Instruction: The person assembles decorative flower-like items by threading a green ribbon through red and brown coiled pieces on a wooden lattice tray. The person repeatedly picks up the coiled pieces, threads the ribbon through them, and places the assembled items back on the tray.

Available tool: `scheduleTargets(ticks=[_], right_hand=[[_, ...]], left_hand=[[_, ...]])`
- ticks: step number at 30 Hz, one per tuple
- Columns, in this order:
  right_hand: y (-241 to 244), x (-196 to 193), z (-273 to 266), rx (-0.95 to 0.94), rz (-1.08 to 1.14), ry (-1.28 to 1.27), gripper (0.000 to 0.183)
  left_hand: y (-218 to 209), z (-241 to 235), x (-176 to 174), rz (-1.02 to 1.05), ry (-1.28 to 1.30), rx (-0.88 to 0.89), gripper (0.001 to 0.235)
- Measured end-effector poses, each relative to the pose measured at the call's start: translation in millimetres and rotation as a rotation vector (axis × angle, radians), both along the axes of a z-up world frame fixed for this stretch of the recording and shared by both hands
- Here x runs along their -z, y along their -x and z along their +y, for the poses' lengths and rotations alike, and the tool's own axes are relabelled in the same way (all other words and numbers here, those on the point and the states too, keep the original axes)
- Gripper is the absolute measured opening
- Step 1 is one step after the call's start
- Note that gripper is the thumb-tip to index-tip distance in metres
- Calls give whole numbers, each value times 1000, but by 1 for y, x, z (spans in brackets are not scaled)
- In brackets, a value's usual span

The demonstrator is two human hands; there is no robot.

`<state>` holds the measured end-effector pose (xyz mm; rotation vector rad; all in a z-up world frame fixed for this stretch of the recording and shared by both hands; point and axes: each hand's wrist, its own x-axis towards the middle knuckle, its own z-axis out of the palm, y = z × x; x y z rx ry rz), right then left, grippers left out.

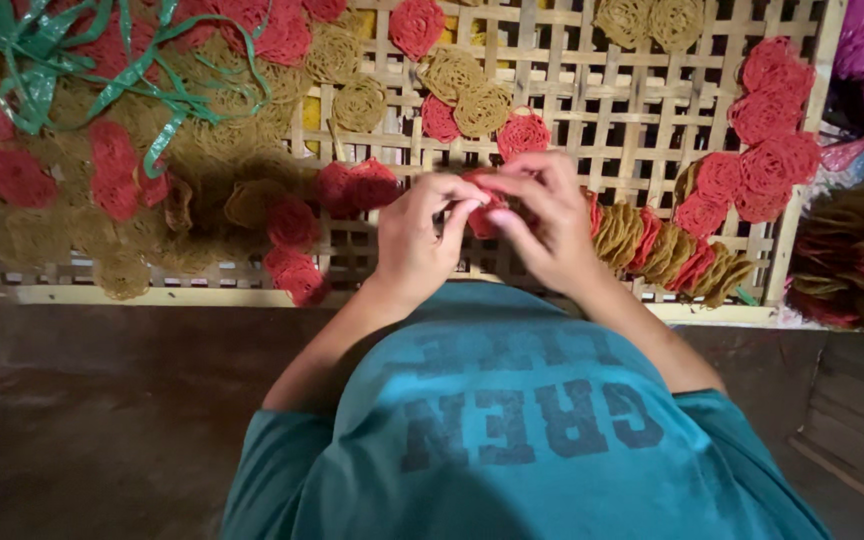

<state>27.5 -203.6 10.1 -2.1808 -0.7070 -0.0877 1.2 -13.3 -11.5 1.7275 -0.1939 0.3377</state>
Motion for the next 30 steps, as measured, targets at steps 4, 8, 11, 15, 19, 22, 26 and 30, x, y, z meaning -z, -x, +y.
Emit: scheduleTargets(ticks=[4, 8, 11, 15, 19, 22, 26, 30], right_hand=[[-4, 0, 8, 70, 57, 224, 34], [-3, 1, 7, 107, 132, 218, 46], [-2, 2, 7, 54, 61, 300, 43], [-2, 7, 16, 40, -102, 491, 31], [0, 13, 11, 28, -134, 337, 27], [0, 25, 4, 25, 44, 166, 9], [-3, 38, -9, 159, 299, -229, 13], [2, 47, -25, 211, 387, -553, 14]], left_hand=[[0, -3, 10, 71, 77, -4, 28], [2, -2, 21, 128, 110, -12, 33], [1, -3, 24, 145, 172, 5, 33], [-1, 0, 23, 133, 208, -28, 32], [-7, 4, 25, 159, 286, 53, 33], [-8, 2, 32, 190, 362, 102, 27], [-26, 10, 55, 207, 183, 53, 18], [-60, 55, 89, 209, -258, -212, 26]])
